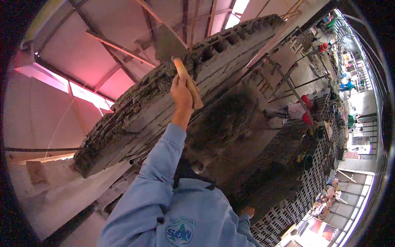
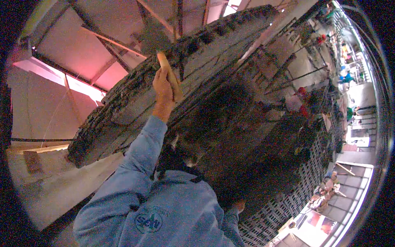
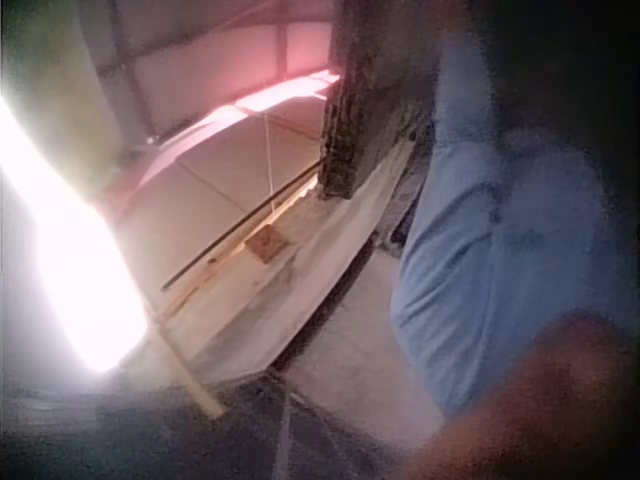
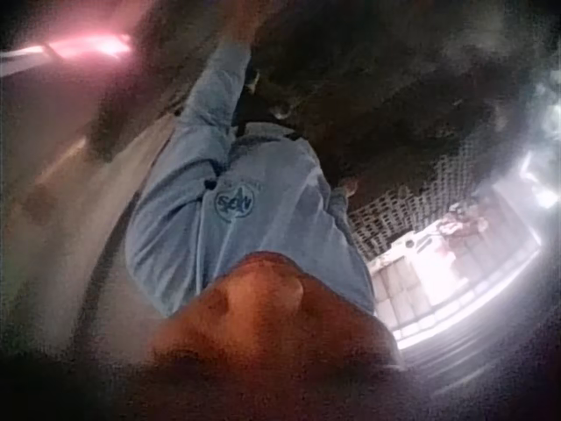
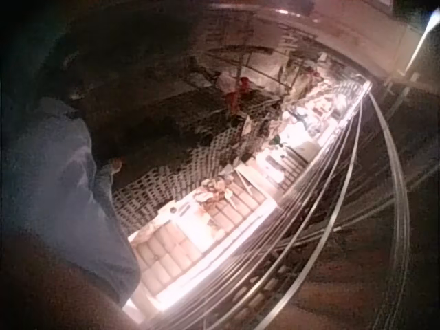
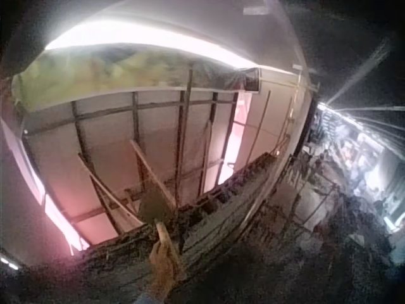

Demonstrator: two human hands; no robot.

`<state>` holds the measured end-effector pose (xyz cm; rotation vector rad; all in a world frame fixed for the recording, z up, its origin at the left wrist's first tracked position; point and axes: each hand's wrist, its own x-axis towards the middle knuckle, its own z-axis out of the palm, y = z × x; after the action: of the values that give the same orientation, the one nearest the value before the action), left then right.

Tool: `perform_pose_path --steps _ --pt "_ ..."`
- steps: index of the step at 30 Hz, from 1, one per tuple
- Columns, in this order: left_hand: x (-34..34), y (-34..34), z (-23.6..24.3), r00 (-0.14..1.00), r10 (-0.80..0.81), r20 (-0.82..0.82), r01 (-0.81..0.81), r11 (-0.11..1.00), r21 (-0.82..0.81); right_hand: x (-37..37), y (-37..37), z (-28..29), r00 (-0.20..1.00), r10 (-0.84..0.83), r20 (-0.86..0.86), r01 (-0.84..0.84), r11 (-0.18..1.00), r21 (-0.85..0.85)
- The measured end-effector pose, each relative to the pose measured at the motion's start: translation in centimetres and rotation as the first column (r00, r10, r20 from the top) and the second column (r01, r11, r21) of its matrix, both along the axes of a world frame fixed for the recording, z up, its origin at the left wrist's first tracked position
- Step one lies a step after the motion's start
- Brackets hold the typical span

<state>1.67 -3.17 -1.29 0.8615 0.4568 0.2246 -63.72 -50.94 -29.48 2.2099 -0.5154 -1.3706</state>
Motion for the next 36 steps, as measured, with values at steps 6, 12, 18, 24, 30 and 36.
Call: perform_pose_path --steps 6,12,18,24,30,36 --pt "-0.2 0.5 0.1 0.998 0.058 0.012 -0.059 0.998 0.038 2.4 -1.1 -0.3 0.999 -0.038 0.019 0.039 0.999 -0.013" --pt "-0.7 2.7 0.7 0.996 -0.071 -0.05 0.077 0.988 0.134 3.9 -1.9 -0.7 0.999 -0.024 0.041 0.024 1.0 -0.008" --pt "-2.3 11.4 1.8 0.976 -0.155 -0.153 0.218 0.68 0.701 3.5 -1.1 -1.8 0.99 -0.079 0.119 0.077 0.997 0.025" --pt "-8.0 14.9 5.4 0.93 -0.181 -0.319 0.359 0.629 0.689 2.3 0.7 -5.0 0.983 -0.043 0.179 0.021 0.992 0.125" --pt "-10.7 12.0 4.8 0.824 -0.242 -0.513 0.469 0.798 0.378 0.5 6.5 -6.6 0.984 -0.02 0.179 -0.01 0.986 0.164" --pt "-5.8 9.9 4.4 0.814 -0.253 -0.523 0.457 0.835 0.308 2.4 11.3 -5.9 0.874 -0.323 0.362 0.262 0.942 0.209"
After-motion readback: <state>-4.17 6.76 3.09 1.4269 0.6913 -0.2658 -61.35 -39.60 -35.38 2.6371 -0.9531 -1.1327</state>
